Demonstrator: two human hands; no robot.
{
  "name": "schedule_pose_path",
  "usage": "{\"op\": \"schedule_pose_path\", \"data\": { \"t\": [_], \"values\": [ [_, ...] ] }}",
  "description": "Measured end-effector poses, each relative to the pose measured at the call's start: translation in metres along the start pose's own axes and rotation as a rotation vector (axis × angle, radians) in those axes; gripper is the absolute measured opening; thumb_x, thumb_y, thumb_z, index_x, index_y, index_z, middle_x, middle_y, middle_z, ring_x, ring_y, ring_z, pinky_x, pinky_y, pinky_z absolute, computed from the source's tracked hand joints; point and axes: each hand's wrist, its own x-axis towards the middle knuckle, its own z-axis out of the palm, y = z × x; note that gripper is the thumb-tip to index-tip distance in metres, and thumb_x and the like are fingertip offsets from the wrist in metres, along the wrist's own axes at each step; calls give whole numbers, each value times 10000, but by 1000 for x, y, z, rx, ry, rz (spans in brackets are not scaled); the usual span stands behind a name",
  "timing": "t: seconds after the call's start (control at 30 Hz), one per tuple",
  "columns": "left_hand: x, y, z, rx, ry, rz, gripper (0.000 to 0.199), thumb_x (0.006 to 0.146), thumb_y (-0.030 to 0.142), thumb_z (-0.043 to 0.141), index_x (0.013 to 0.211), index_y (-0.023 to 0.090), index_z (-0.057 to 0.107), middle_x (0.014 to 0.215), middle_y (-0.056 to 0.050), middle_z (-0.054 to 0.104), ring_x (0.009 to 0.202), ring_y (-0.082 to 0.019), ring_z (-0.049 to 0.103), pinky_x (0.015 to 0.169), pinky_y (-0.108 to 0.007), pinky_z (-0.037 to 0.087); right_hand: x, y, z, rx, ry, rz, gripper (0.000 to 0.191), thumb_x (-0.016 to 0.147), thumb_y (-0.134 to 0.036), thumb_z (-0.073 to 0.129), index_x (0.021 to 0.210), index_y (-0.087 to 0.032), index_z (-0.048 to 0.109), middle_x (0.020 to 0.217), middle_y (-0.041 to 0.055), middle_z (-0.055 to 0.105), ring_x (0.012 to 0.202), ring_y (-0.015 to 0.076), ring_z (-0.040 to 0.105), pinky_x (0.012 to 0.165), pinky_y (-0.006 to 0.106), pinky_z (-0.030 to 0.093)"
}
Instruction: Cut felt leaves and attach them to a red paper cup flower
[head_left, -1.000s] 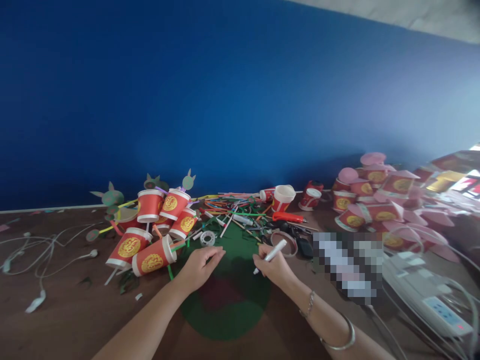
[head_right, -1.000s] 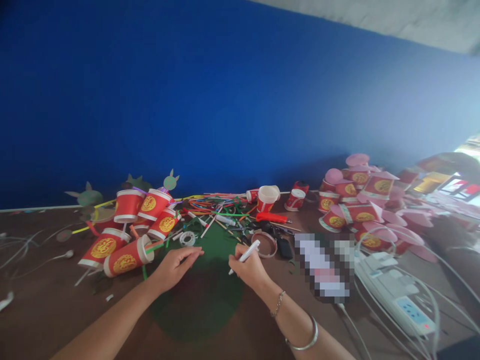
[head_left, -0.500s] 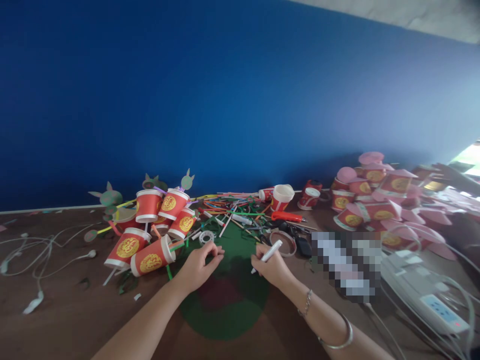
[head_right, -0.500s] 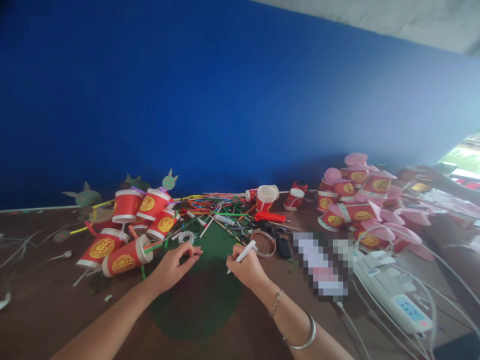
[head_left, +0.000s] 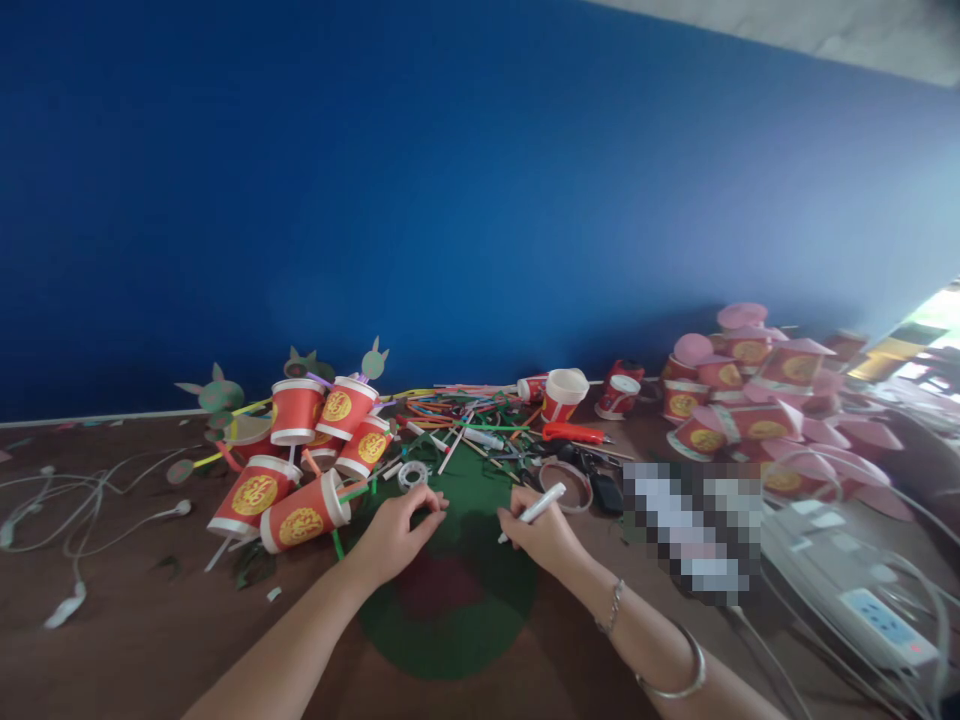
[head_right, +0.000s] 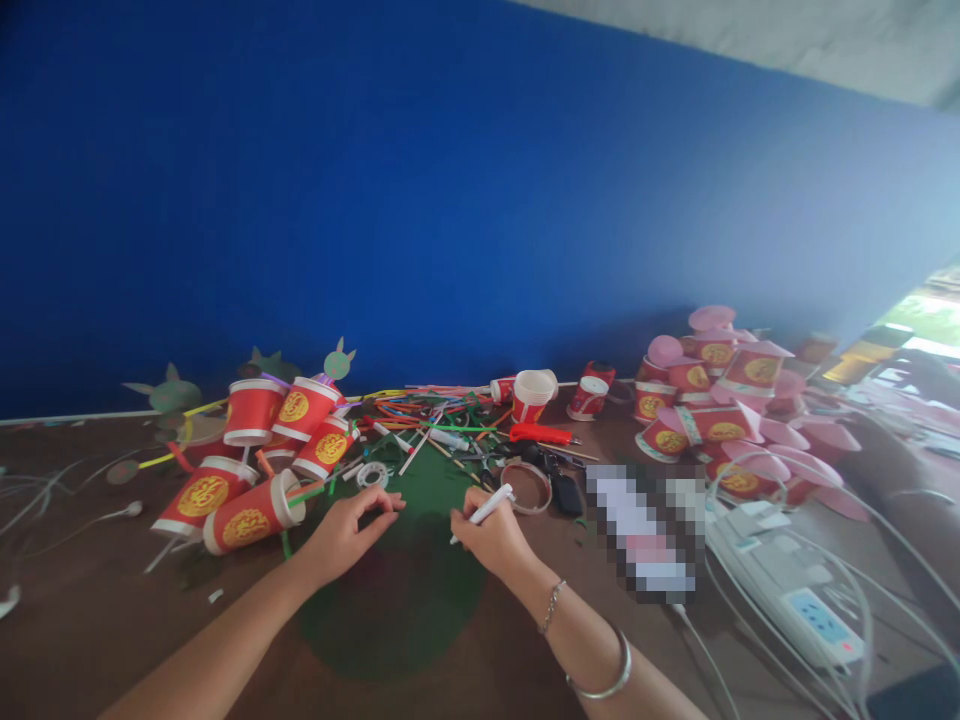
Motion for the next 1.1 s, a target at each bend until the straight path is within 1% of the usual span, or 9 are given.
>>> {"op": "schedule_pose_path", "data": {
  "t": [0.1,0.23,0.43,0.53,0.7,0.8,0.9,1.0,1.1],
  "values": [
    [0,1,0,12,1,2,122,834,319,481,772,224,526,955,-36,698,1029,-199,605,875,-311,456,0,-1,0,-4,-12,-20,268,698,-271,513,506,-215,335,380,-62,433,373,86,420,384,180,305],
    [0,1,-1,27,-10,8,161,844,343,465,781,222,551,964,-41,699,1032,-203,603,881,-314,455,-1,0,0,0,-30,-5,267,693,-271,515,505,-215,335,372,-64,432,359,84,416,373,177,293],
    [1,2,-1,39,2,18,214,849,369,454,783,223,596,962,-32,706,1020,-206,610,879,-304,456,-1,0,1,27,-30,64,229,646,-245,491,500,-217,317,365,-80,379,345,83,416,361,172,276],
    [1,4,-2,41,1,21,244,853,376,449,784,219,623,953,-29,712,1023,-209,608,878,-296,455,0,0,0,15,-20,60,221,615,-213,483,486,-215,304,377,-84,352,348,73,393,360,167,268],
    [0,4,-3,70,-10,15,306,870,385,419,908,217,673,997,-41,703,953,-210,634,832,-289,479,2,0,0,56,-8,82,214,613,-209,472,485,-217,301,361,-89,337,332,72,386,349,164,260],
    [1,1,-2,68,-6,28,328,871,393,412,935,220,683,1028,-46,695,976,-219,624,867,-312,467,2,1,0,84,13,68,226,614,-217,480,485,-218,294,360,-91,332,334,75,395,352,166,270],
    [1,0,-2,64,-5,24,340,868,402,411,948,215,683,1043,-54,689,1018,-222,606,903,-324,448,2,1,0,64,18,50,236,619,-229,490,484,-218,297,362,-86,342,337,78,393,354,171,271],
    [1,1,-2,61,0,10,337,874,399,398,951,214,669,1031,-53,692,1007,-212,610,885,-301,453,1,1,1,41,15,45,226,631,-247,488,493,-218,312,360,-80,359,341,80,388,357,173,265],
    [0,5,-3,36,-3,3,301,880,389,396,902,213,639,984,-39,702,1004,-200,612,847,-261,461,1,1,2,37,25,45,239,636,-267,485,491,-220,301,366,-75,356,350,77,369,360,176,253]
  ]
}}
